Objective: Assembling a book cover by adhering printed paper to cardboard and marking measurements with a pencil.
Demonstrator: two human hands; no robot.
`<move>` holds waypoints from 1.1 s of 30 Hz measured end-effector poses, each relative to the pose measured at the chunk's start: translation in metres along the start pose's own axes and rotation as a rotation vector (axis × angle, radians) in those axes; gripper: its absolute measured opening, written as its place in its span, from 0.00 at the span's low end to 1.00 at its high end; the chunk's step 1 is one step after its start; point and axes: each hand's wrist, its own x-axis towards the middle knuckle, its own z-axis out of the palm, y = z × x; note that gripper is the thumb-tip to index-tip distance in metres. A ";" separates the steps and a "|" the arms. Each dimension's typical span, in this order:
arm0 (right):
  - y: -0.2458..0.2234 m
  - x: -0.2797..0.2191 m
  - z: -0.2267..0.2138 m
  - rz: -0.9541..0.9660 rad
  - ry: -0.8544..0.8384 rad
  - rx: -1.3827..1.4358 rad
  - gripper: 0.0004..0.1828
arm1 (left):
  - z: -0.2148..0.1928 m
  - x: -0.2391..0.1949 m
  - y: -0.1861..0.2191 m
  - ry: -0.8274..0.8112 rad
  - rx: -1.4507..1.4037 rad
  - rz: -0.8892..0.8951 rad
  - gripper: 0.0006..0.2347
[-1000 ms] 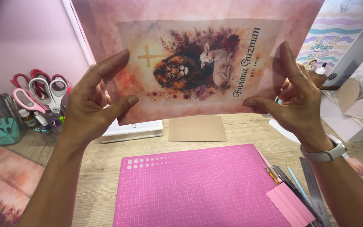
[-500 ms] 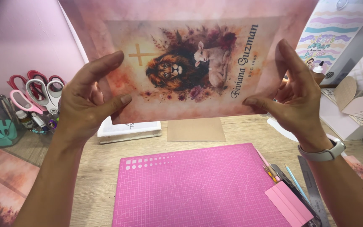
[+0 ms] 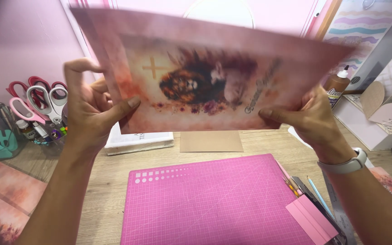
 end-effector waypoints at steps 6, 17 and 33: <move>0.035 -0.035 -0.025 -0.317 -0.420 -0.140 0.46 | -0.008 -0.047 -0.024 -0.083 -0.049 -0.143 0.28; 0.113 -0.145 0.010 -0.853 -0.822 -0.671 0.16 | -0.016 -0.202 -0.111 -0.788 0.626 0.733 0.11; 0.120 -0.234 0.014 -0.178 -0.908 -0.856 0.37 | -0.002 -0.242 -0.103 -0.970 0.638 0.198 0.22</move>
